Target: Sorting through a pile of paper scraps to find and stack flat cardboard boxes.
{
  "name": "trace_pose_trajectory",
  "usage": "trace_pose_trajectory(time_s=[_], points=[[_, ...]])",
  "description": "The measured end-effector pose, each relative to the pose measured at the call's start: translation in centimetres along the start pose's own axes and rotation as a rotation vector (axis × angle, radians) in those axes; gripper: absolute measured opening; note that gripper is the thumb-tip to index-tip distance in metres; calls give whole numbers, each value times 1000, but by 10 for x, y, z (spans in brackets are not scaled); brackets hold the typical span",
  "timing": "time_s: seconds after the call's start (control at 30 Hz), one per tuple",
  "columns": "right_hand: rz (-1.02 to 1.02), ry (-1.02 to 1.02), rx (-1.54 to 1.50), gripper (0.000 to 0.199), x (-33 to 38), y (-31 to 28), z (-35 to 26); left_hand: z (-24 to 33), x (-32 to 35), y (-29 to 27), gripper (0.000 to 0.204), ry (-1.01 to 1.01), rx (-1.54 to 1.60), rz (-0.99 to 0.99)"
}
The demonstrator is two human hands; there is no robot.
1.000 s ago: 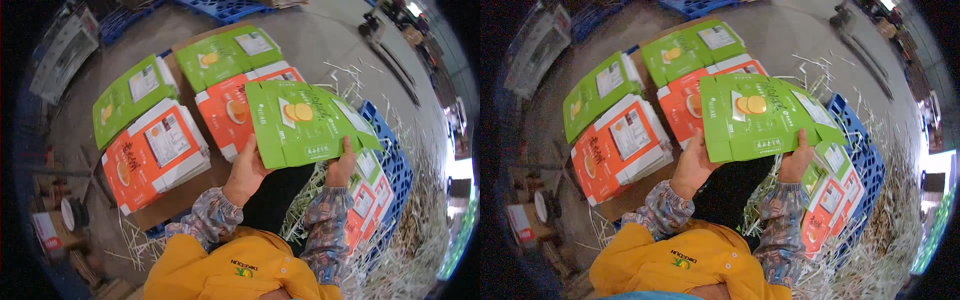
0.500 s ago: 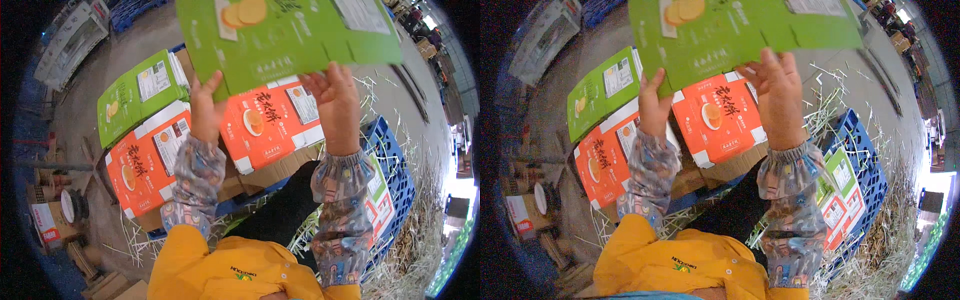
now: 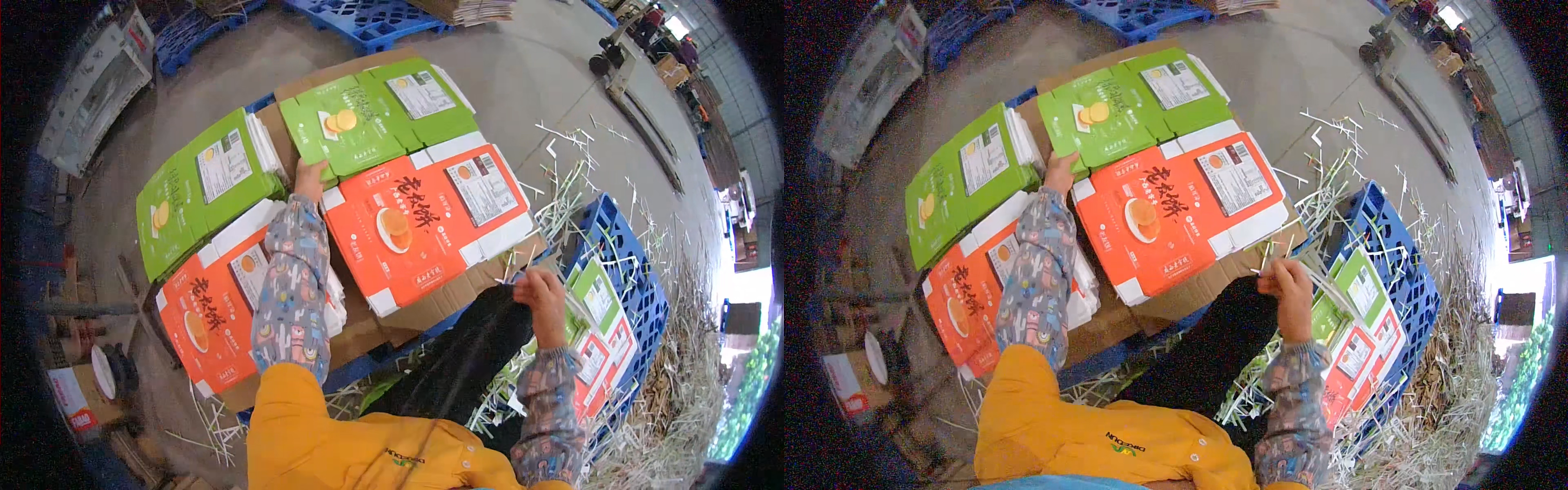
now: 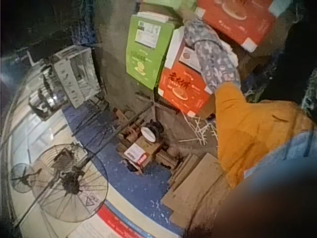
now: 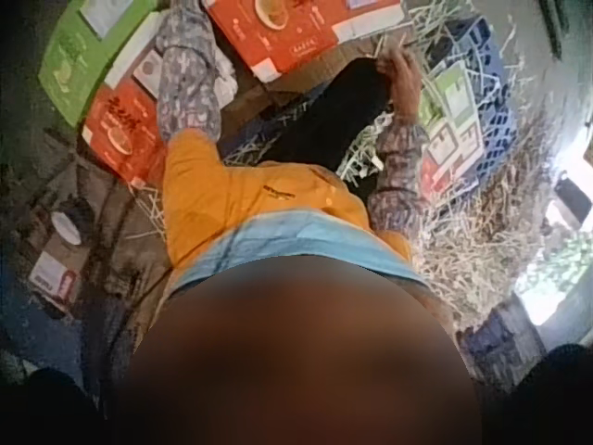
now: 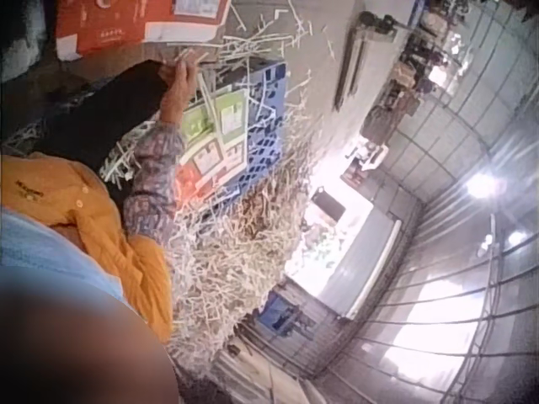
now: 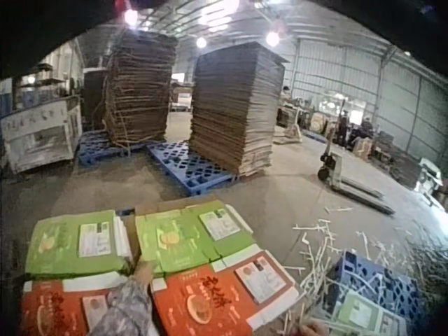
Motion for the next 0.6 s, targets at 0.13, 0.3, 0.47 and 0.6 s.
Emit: trace_pose_trajectory(time_s=[0.13,0.3,0.47,0.6], points=[[88,-30,-65,19,19,-36,19,19,2,-15,28,-188,299,77],[205,31,-106,17,40,-71,47,79,30,29,32,390,-599,-223],[241,21,-119,17,52,-86,66,51,13,0,37,-51,67,202],[234,57,-112,16,63,-92,81,48,11,-29,36,90,-104,159]])
Point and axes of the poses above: each hand's wrist, its own x-axis away from the middle knuckle, its own y-axis out of the palm, z = x × y, the point moved 7 cm from there along -x, towards the middle knuckle, and after that the axes turned 12 degrees about x, right-handed, at the moved point
